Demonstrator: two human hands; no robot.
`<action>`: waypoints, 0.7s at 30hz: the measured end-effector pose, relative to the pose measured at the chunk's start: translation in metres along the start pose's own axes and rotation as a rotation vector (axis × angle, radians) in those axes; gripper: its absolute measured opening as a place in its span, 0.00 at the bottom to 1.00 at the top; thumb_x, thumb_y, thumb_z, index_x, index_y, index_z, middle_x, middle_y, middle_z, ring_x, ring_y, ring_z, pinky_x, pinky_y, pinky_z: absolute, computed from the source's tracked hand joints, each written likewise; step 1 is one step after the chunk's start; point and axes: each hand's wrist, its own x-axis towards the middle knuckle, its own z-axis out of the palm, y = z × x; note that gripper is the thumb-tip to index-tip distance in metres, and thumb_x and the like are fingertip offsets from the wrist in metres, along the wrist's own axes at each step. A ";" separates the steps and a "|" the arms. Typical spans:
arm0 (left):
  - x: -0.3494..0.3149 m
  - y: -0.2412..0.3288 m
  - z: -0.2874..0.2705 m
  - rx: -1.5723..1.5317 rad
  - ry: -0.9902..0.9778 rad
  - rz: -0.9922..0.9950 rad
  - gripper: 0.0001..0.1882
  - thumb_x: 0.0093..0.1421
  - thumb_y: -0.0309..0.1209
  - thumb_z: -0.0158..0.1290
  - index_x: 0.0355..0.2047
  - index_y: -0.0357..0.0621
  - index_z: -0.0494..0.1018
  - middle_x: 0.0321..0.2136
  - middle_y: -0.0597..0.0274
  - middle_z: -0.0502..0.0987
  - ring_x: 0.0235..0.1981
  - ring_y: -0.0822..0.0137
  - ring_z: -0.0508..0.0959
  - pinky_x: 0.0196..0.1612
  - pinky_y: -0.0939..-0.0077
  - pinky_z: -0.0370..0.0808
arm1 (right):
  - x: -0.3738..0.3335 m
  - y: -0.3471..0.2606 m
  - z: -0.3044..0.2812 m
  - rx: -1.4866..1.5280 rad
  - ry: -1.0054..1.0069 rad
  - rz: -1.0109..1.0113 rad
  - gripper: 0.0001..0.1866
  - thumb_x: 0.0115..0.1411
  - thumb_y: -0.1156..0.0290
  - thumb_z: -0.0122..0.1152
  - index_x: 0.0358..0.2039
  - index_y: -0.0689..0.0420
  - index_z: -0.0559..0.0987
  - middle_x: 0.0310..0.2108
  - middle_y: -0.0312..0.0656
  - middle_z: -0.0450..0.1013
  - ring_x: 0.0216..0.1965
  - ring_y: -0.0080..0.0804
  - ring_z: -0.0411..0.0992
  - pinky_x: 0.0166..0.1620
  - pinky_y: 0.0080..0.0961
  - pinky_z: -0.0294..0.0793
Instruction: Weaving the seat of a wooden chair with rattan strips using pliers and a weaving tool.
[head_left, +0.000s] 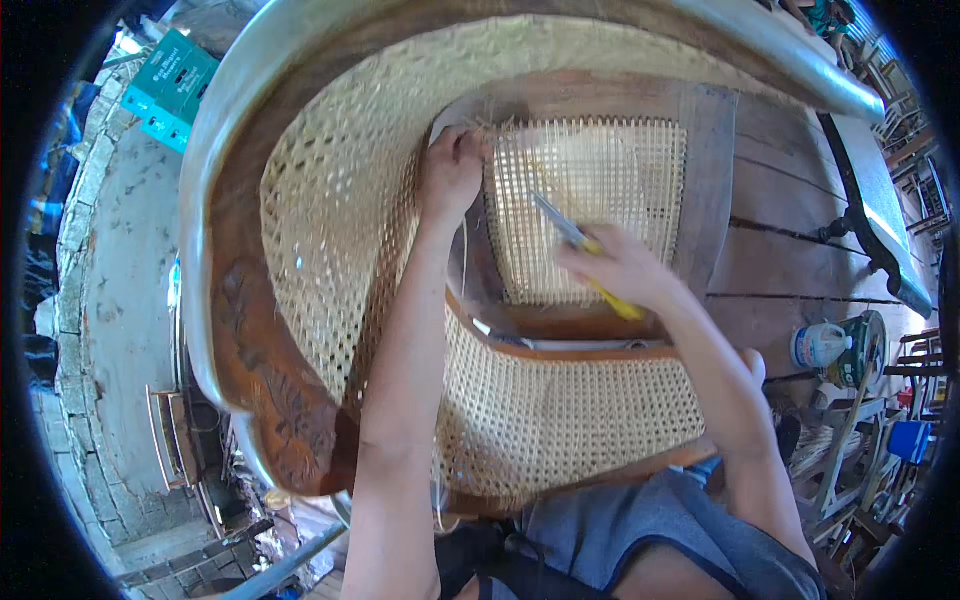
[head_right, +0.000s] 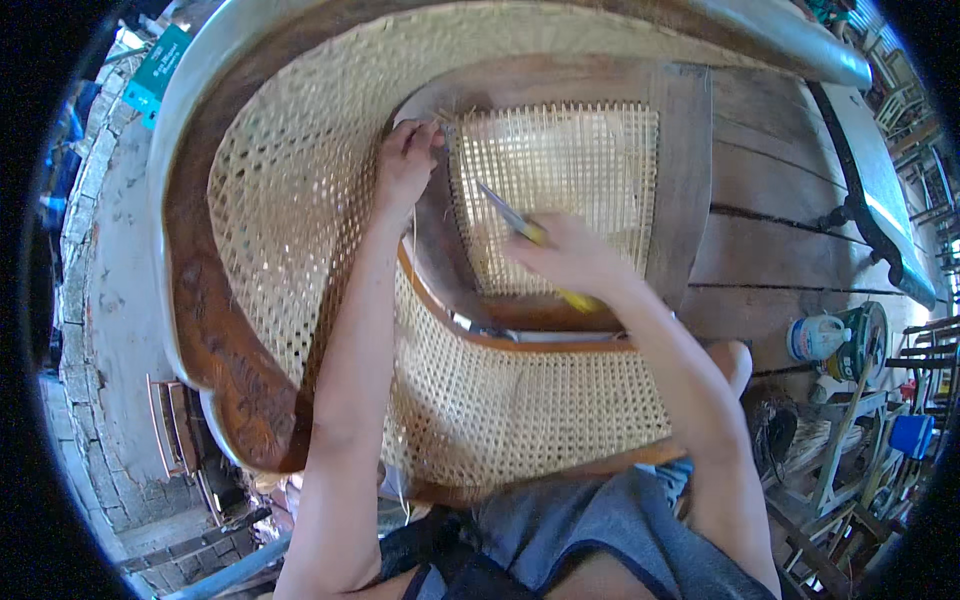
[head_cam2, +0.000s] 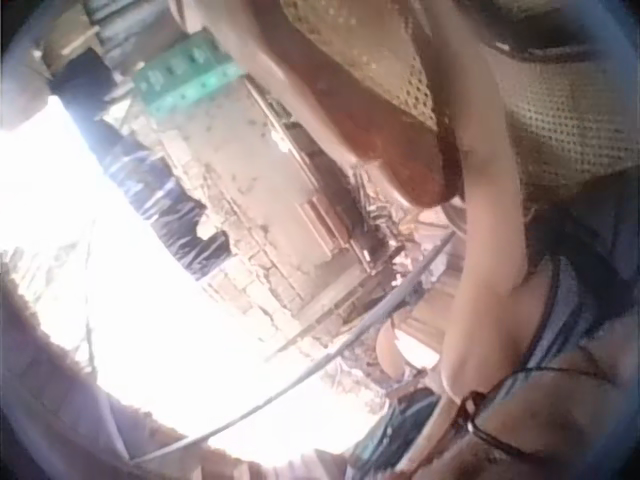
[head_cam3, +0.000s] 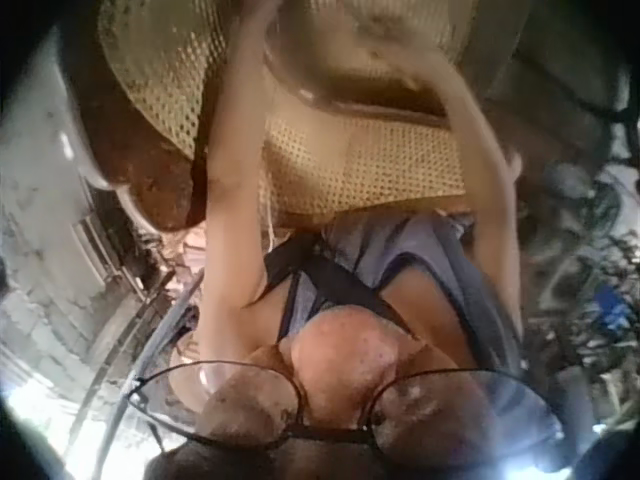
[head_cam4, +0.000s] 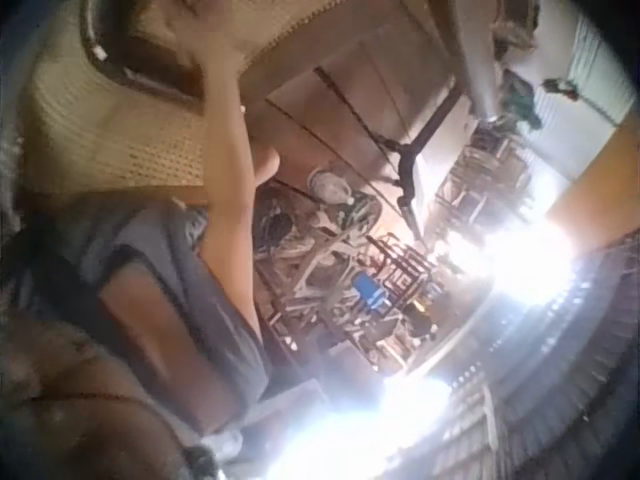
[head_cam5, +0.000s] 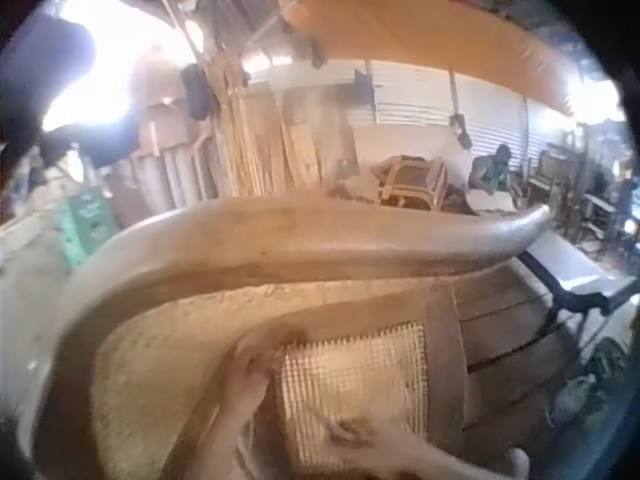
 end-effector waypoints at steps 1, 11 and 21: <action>-0.010 0.013 -0.003 -0.257 -0.114 -0.250 0.07 0.62 0.29 0.52 0.38 0.42 0.77 0.28 0.60 0.79 0.26 0.68 0.75 0.31 0.71 0.72 | -0.048 -0.003 -0.009 -0.184 -0.060 0.061 0.26 0.60 0.47 0.57 0.37 0.63 0.78 0.28 0.53 0.76 0.33 0.48 0.77 0.39 0.39 0.73; -0.137 0.205 0.047 -0.463 -1.110 -0.281 0.10 0.63 0.36 0.55 0.40 0.45 0.77 0.32 0.69 0.78 0.28 0.80 0.75 0.32 0.86 0.72 | -0.393 0.133 0.074 -0.583 -0.169 0.584 0.24 0.55 0.46 0.60 0.37 0.57 0.79 0.33 0.54 0.77 0.37 0.53 0.77 0.40 0.47 0.76; -0.344 0.281 0.132 -0.615 -1.220 0.127 0.10 0.58 0.31 0.56 0.37 0.39 0.77 0.33 0.52 0.81 0.37 0.54 0.81 0.42 0.64 0.76 | -0.392 0.130 0.076 0.513 0.298 0.372 0.16 0.59 0.65 0.63 0.45 0.58 0.75 0.23 0.35 0.70 0.26 0.21 0.70 0.28 0.20 0.70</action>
